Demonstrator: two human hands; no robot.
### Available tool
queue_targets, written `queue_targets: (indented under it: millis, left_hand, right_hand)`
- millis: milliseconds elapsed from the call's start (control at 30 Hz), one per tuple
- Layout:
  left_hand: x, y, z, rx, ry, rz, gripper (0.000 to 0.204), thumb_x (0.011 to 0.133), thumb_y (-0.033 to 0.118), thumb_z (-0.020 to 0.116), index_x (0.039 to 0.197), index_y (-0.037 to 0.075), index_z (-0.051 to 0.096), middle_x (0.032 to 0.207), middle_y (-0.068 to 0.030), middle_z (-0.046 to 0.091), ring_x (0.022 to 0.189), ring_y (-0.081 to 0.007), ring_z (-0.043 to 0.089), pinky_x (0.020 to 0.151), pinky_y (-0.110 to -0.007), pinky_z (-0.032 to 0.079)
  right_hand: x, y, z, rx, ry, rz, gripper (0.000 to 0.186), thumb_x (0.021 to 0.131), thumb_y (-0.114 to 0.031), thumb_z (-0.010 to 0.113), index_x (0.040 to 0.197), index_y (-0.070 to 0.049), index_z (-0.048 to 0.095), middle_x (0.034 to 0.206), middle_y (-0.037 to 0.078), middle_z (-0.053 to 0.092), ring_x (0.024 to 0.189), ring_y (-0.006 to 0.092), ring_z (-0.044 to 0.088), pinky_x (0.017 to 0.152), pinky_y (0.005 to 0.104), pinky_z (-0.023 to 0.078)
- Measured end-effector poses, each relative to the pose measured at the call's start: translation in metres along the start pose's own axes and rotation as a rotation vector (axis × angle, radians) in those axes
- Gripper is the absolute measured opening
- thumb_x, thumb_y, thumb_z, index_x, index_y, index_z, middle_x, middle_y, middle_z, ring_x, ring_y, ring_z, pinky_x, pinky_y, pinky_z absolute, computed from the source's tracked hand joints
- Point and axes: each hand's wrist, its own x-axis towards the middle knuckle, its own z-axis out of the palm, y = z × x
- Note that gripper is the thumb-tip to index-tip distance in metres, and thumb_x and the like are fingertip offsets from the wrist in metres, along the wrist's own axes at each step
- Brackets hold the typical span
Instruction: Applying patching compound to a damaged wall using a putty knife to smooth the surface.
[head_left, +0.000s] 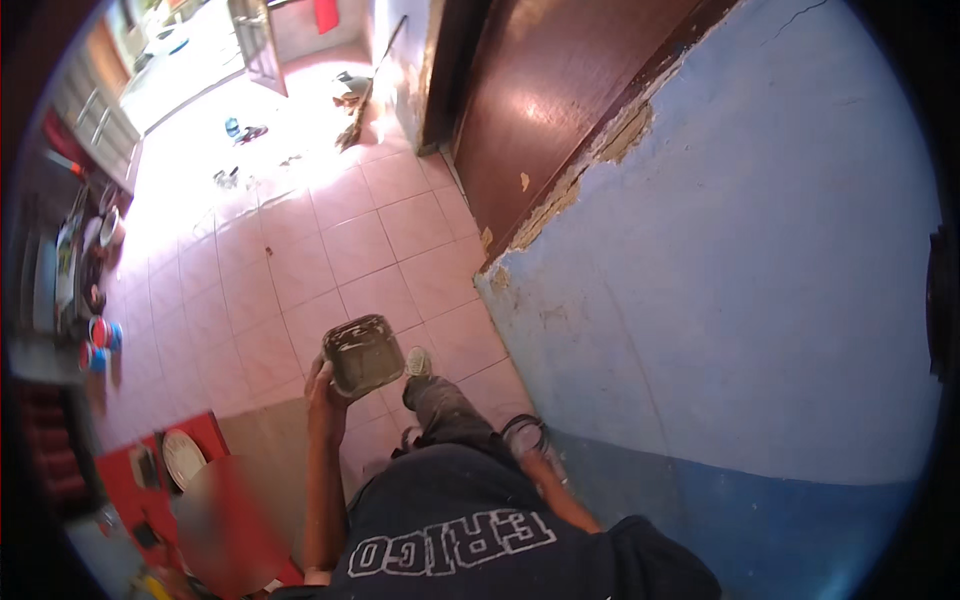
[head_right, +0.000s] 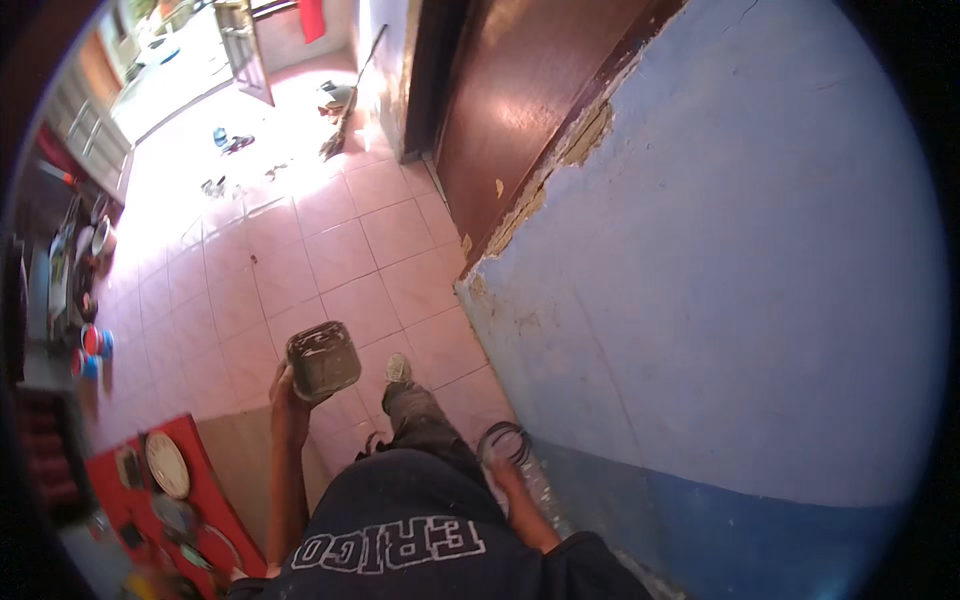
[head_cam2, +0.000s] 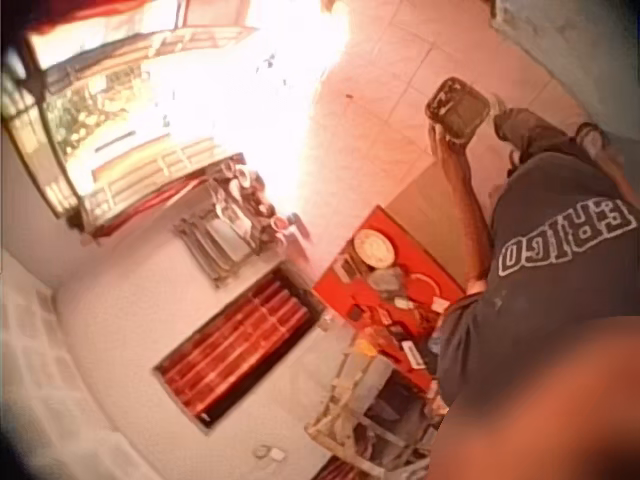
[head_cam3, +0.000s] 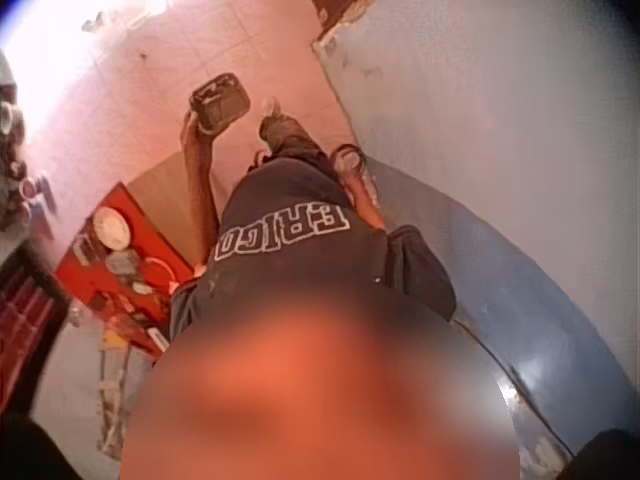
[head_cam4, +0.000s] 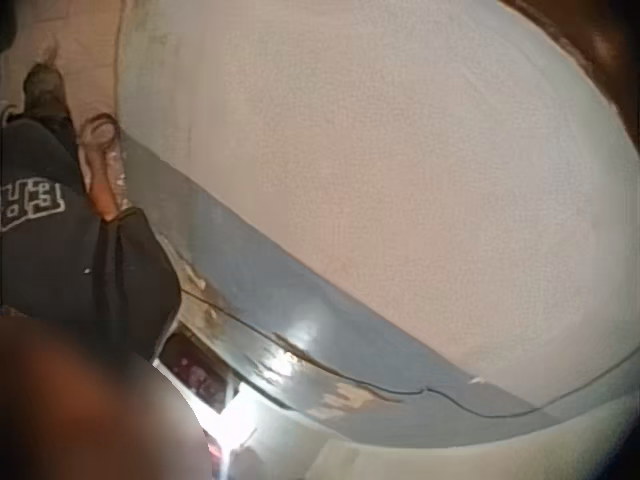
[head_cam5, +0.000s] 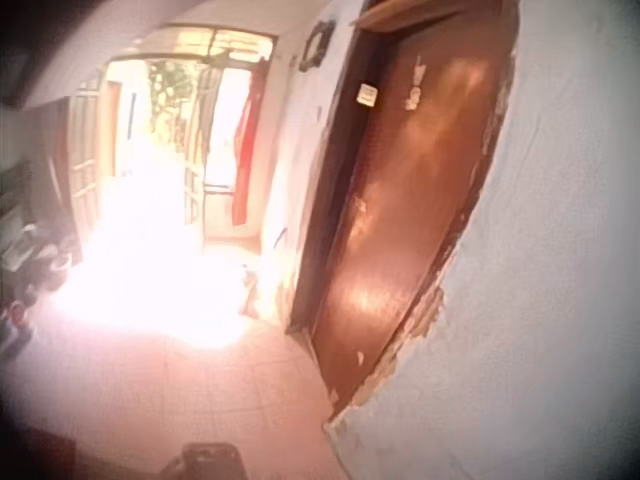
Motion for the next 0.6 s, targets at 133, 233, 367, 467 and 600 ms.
queue_targets:
  millis: [133,233,367,467,600]
  left_hand:
    - [0.117,0.039,0.077,0.176,-0.21,-0.074,0.05,0.105,0.029,0.053,0.149,0.005,0.048,0.134,-0.0109,0.061,0.117,-0.0191,0.064,0.088,-0.036,0.061]
    - [0.169,0.059,0.104,0.268,-0.262,-0.03,0.058,0.103,0.024,0.06,0.156,0.009,0.043,0.13,-0.0092,0.061,0.113,-0.018,0.064,0.086,-0.033,0.059]
    - [0.247,0.079,0.161,0.436,-0.394,-0.071,0.059,0.101,0.026,0.064,0.155,0.013,0.046,0.123,-0.0078,0.062,0.105,-0.0165,0.063,0.086,-0.032,0.057]
    - [0.308,0.079,0.198,0.675,-0.554,-0.151,0.063,0.1,0.03,0.063,0.156,0.009,0.044,0.129,-0.0093,0.062,0.112,-0.0182,0.063,0.089,-0.034,0.056]
    - [0.358,0.083,0.239,0.662,-0.774,-0.153,0.065,0.099,0.03,0.067,0.156,0.01,0.044,0.123,-0.0084,0.063,0.109,-0.0173,0.062,0.089,-0.033,0.054]
  right_hand:
    - [0.051,-0.112,-0.168,0.353,0.408,0.117,0.038,0.104,-0.037,0.05,0.118,-0.005,0.062,0.09,0.02,0.069,0.08,0.0343,0.067,0.073,0.0475,0.053]
    - [0.044,-0.225,-0.321,0.946,0.339,0.213,0.038,0.104,-0.04,0.055,0.123,-0.009,0.062,0.068,0.007,0.063,0.059,0.0136,0.058,0.059,0.0292,0.048]
    - [0.014,-0.299,-0.434,1.008,0.522,0.062,0.039,0.104,-0.038,0.058,0.132,-0.011,0.058,0.072,0.001,0.061,0.059,0.008,0.055,0.056,0.0259,0.045]
    - [0.0,-0.327,-0.471,1.145,0.591,0.112,0.039,0.104,-0.036,0.059,0.133,-0.01,0.058,0.077,0.001,0.062,0.059,0.0071,0.054,0.055,0.0259,0.044]
    - [-0.013,-0.392,-0.527,1.253,0.573,0.141,0.036,0.104,-0.034,0.059,0.129,-0.008,0.06,0.074,0.004,0.062,0.058,0.0097,0.055,0.055,0.027,0.046]
